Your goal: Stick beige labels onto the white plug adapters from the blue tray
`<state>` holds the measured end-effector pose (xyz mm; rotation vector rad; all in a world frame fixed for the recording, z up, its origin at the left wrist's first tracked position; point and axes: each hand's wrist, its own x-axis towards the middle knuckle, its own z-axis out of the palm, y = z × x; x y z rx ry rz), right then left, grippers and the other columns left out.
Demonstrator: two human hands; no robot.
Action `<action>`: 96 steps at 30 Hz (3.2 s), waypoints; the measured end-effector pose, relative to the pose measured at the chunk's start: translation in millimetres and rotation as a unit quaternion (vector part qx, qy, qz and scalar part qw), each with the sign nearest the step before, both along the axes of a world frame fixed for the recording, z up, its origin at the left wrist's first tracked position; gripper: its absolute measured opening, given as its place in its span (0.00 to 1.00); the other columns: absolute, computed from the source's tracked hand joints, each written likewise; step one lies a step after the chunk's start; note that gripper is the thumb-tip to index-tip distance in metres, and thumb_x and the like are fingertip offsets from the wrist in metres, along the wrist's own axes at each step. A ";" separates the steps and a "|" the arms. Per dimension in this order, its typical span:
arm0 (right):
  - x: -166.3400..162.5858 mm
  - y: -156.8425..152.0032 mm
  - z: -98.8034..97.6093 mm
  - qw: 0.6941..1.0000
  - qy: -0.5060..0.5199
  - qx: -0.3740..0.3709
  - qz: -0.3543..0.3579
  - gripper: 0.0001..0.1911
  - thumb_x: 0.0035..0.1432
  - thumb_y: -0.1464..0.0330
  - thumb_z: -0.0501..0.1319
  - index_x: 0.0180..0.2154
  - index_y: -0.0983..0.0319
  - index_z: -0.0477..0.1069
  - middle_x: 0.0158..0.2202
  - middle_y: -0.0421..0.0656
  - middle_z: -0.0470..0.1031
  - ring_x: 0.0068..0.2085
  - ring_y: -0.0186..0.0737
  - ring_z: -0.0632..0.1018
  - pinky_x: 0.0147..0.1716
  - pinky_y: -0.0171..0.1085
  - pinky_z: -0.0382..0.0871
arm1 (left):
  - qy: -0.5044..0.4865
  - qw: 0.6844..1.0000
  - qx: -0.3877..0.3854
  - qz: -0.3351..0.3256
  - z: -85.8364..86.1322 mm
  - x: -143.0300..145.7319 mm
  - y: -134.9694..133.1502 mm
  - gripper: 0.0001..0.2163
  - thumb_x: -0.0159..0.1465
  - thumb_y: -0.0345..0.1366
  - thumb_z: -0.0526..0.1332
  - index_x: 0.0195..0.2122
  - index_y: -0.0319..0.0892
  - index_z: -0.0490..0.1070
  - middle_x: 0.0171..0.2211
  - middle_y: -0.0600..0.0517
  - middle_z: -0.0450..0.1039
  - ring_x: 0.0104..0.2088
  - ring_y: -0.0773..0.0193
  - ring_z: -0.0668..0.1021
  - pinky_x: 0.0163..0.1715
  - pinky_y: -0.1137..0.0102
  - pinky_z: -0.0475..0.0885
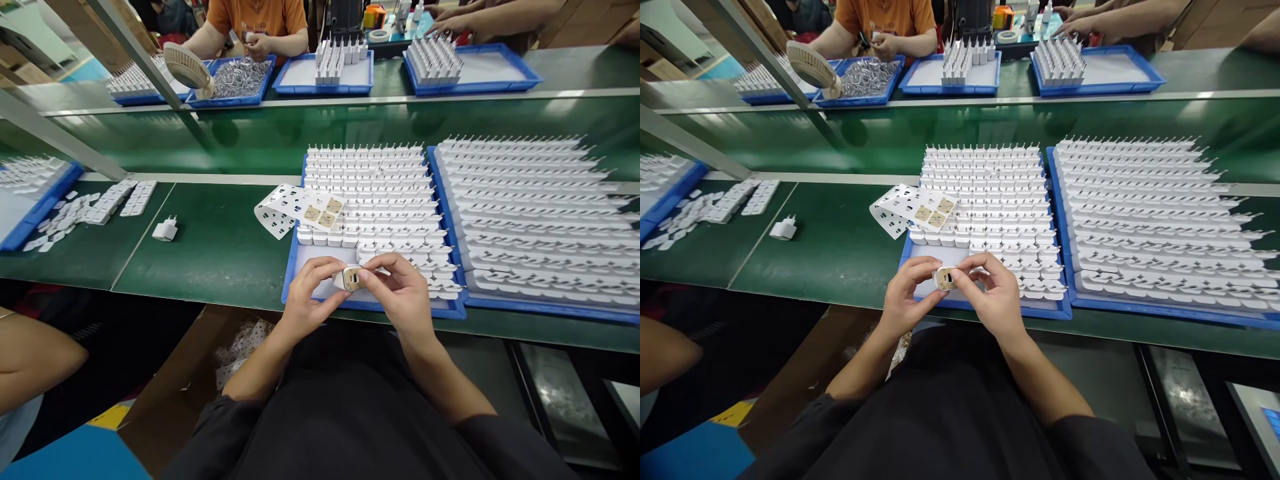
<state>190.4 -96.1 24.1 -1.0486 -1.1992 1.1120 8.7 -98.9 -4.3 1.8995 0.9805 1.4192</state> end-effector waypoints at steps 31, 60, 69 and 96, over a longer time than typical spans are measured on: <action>-11.3 5.8 0.4 0.989 0.030 -0.084 0.117 0.20 0.52 0.62 0.75 0.45 0.55 0.74 0.37 0.38 0.66 0.34 0.35 0.72 0.26 0.33 0.76 | -0.111 0.994 0.005 0.022 -21.3 9.6 3.7 0.18 0.65 0.31 0.68 0.55 0.48 0.71 0.50 0.45 0.72 0.53 0.59 0.79 0.45 0.65 0.82; -24.0 10.8 1.1 0.969 0.164 -0.099 0.155 0.13 0.54 0.63 0.70 0.43 0.54 0.83 0.35 0.41 0.66 0.37 0.38 0.70 0.34 0.36 0.73 | -0.084 0.984 0.112 0.107 -20.1 11.3 8.7 0.17 0.64 0.36 0.70 0.54 0.48 0.72 0.44 0.50 0.68 0.48 0.60 0.77 0.47 0.63 0.80; -27.7 8.4 -5.9 0.983 0.128 -0.052 0.118 0.06 0.60 0.64 0.66 0.38 0.53 0.82 0.34 0.39 0.65 0.35 0.38 0.67 0.36 0.38 0.66 | -0.015 0.970 0.200 0.139 -17.5 14.0 9.6 0.16 0.64 0.30 0.69 0.48 0.50 0.67 0.44 0.52 0.68 0.46 0.63 0.76 0.44 0.63 0.81; -7.6 20.0 11.7 0.952 -0.218 0.207 0.053 0.03 0.66 0.70 0.64 0.40 0.57 0.78 0.38 0.44 0.72 0.34 0.37 0.74 0.31 0.38 0.72 | -0.043 0.989 0.104 0.097 -27.2 6.2 -1.2 0.23 0.60 0.30 0.72 0.55 0.49 0.69 0.46 0.47 0.71 0.47 0.59 0.78 0.45 0.64 0.81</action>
